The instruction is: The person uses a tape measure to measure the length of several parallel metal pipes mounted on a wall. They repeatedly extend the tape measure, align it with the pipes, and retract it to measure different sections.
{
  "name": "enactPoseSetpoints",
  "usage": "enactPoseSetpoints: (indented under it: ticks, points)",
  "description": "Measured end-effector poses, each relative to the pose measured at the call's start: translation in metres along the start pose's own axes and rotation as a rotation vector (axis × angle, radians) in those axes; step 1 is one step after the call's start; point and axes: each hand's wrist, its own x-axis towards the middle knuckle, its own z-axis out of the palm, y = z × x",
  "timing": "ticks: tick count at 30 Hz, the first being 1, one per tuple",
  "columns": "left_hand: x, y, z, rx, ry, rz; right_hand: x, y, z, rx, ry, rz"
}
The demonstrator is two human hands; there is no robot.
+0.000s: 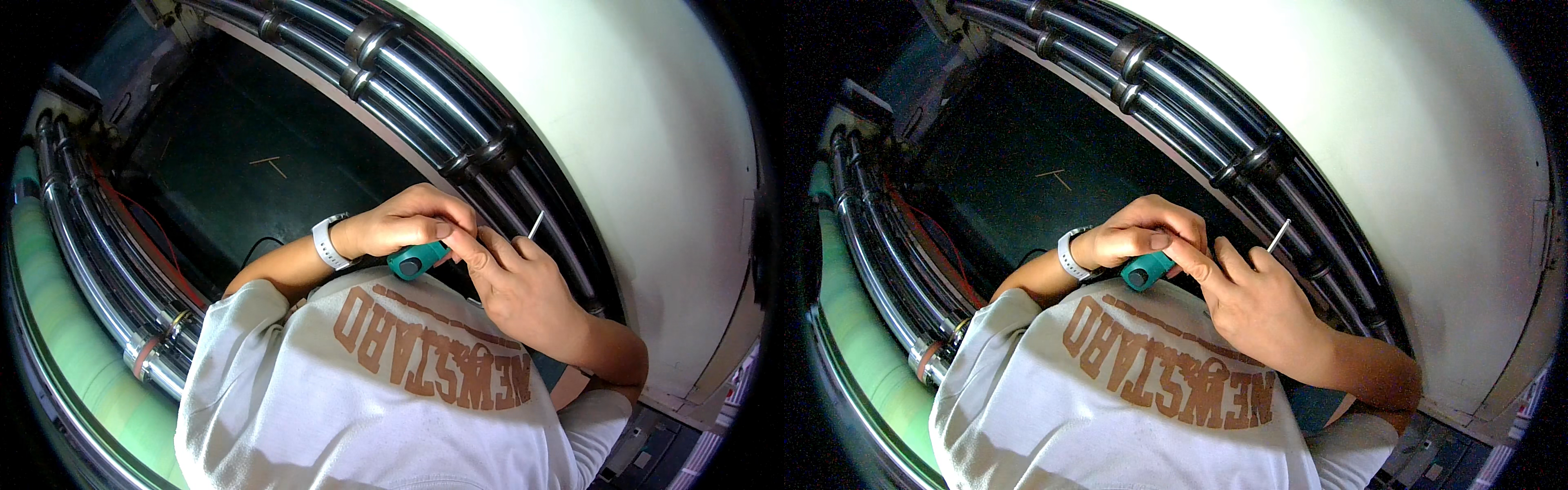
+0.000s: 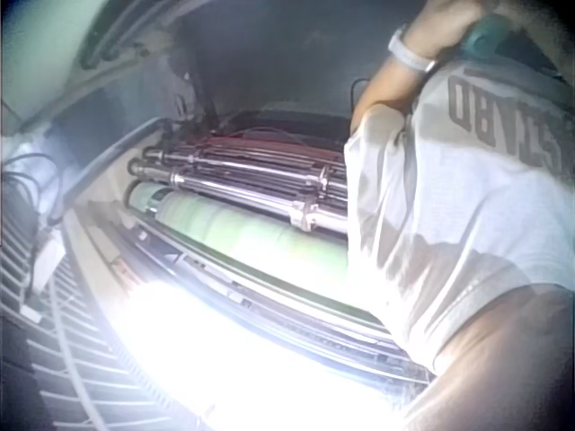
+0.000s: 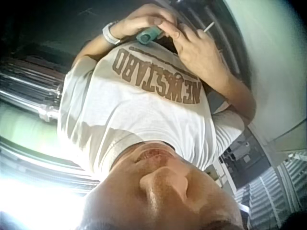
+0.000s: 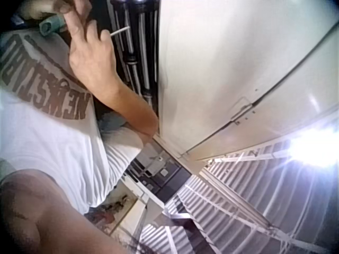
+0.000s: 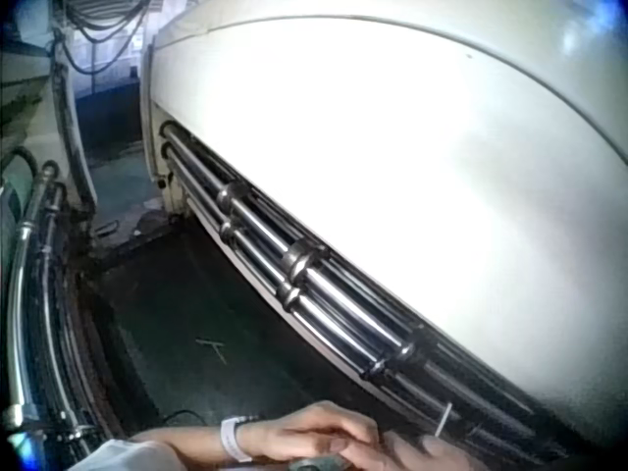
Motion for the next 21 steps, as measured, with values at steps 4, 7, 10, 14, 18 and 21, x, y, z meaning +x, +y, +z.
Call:
enactPoseSetpoints:
  ticks: [4, 7, 10, 14, 18, 21]
  points:
    - [0.0016, 0.0051, 0.0019, 0.041, 0.016, -0.053, -0.0016, 0.0004, 0.002, 0.021, -0.012, 0.0]
    - [0.0009, 0.0027, 0.0011, -0.015, 0.032, -0.083, 0.0005, 0.0014, -0.0006, 0.008, -0.025, -0.006]
    - [0.0012, 0.0038, 0.001, -0.042, 0.032, -0.113, 0.0015, 0.0013, -0.0016, 0.004, -0.027, -0.005]
    - [0.0008, -0.002, 0.0005, -0.028, 0.03, -0.06, 0.0001, -0.0002, -0.0023, 0.04, -0.057, 0.011]
    - [0.0016, 0.0067, 0.0015, 0.003, -0.001, -0.096, 0.0001, -0.0009, -0.0013, 0.009, -0.003, 0.002]
    - [0.001, 0.0075, 0.0022, 0.028, -0.004, -0.075, 0.0011, -0.0012, -0.0034, 0.018, 0.001, -0.004]
